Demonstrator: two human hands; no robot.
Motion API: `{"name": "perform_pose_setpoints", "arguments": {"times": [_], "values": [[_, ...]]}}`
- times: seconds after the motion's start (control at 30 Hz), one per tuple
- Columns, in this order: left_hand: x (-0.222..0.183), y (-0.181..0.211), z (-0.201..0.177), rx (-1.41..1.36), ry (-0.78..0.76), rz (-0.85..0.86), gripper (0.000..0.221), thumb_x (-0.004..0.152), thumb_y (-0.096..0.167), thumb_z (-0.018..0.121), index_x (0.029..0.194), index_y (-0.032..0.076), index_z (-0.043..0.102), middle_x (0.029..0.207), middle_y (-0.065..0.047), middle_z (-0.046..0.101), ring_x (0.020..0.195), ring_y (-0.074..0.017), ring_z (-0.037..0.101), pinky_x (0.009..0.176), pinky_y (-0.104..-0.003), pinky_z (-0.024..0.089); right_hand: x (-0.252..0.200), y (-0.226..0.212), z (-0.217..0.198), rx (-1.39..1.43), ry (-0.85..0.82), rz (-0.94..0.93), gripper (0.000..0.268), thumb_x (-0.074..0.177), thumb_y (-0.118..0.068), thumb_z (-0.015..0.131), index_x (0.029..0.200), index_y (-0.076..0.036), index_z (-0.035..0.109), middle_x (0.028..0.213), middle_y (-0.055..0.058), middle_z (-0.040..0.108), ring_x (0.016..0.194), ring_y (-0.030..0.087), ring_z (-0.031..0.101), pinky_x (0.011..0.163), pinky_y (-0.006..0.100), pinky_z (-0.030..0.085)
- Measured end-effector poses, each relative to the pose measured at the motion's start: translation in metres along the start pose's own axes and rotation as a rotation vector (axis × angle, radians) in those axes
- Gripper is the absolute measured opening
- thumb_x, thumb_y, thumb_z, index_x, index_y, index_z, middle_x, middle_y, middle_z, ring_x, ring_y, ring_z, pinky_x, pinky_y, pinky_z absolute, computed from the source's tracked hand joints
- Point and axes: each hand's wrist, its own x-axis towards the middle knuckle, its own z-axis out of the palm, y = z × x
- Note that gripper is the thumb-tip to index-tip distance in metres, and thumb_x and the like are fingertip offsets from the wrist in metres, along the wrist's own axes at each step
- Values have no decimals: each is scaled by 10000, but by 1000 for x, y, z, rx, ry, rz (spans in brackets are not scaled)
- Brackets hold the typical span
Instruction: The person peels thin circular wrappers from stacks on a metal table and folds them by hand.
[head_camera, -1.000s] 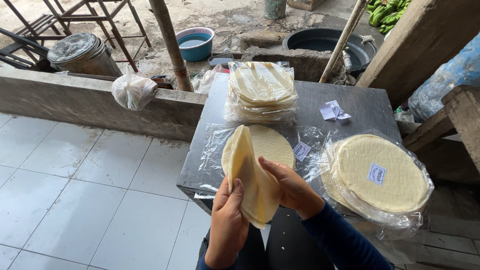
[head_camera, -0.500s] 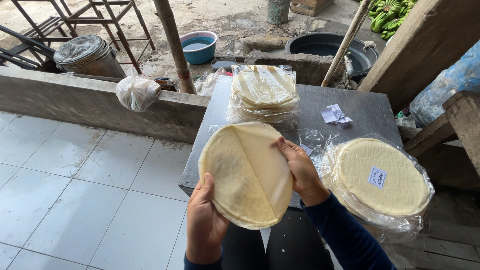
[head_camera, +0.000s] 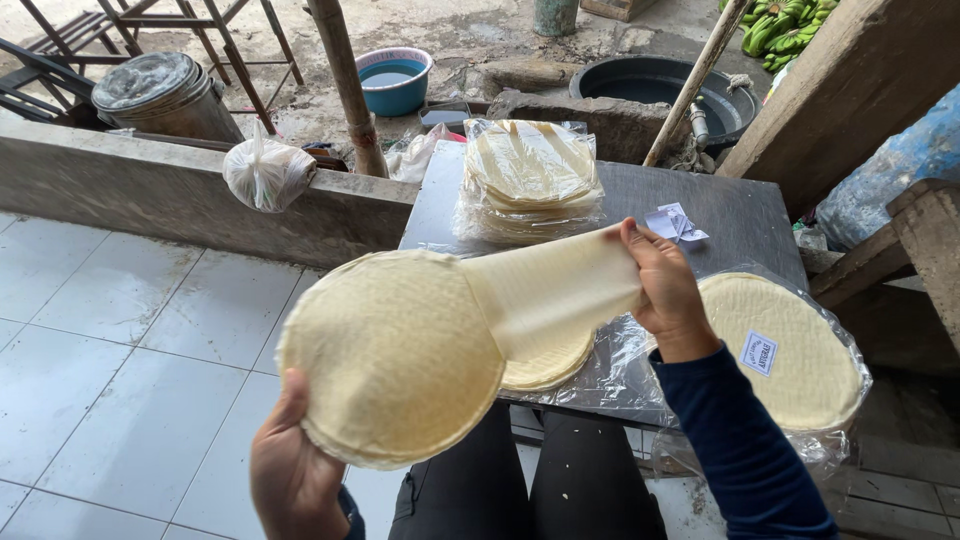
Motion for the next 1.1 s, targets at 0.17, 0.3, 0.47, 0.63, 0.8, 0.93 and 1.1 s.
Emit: {"name": "perform_pose_setpoints", "arguments": {"times": [0.17,0.3,0.47,0.63,0.8,0.93,1.1], "values": [[-10,10,8,-221,-128,-16,518,1171,228,317,1562,-107,266,1589,-381,314,1467,-513,354,1171,-713,302,-8,-30,11,-56,-9,-52,274,1066,-297,592,1057,-53,717,906,73,737,770,133,720,678,299,613],[-10,21,3,-248,-121,15,498,1174,215,318,1568,-84,260,1600,-360,325,1481,-508,355,1193,-717,286,-18,-46,21,-88,-90,-82,282,1068,-301,599,1103,-49,721,948,76,743,789,138,715,684,297,607],[-16,41,-14,-100,-82,256,498,1189,196,332,1629,-27,264,1655,-313,361,1533,-498,363,1218,-741,285,-39,-67,22,-186,-207,-64,326,1068,-297,590,1127,-4,722,987,108,751,772,146,713,662,295,619],[-18,44,-21,-71,-85,318,494,1202,185,328,1635,-42,260,1651,-330,368,1534,-510,361,1193,-766,294,-61,-79,29,-336,-340,147,343,1009,-273,593,1112,13,751,914,132,762,675,147,703,587,280,605],[-14,33,-28,-59,-27,285,495,1196,190,330,1615,-65,264,1622,-346,372,1507,-512,378,1170,-741,311,-49,-84,36,-529,-314,151,310,984,-267,621,1039,4,761,881,96,773,681,109,711,623,269,608],[-7,27,-34,-5,35,293,498,1191,197,332,1612,-61,271,1614,-327,389,1494,-487,404,1147,-692,316,-21,-80,46,-883,-375,51,309,1003,-276,653,1014,-6,803,779,78,746,591,113,636,542,279,536],[-4,26,-33,141,110,324,513,1162,228,329,1605,-25,278,1613,-275,404,1483,-443,421,1130,-668,327,22,-73,78,-1083,-434,-727,215,1035,-245,689,1080,-41,740,895,58,760,762,111,707,663,263,577]]}}
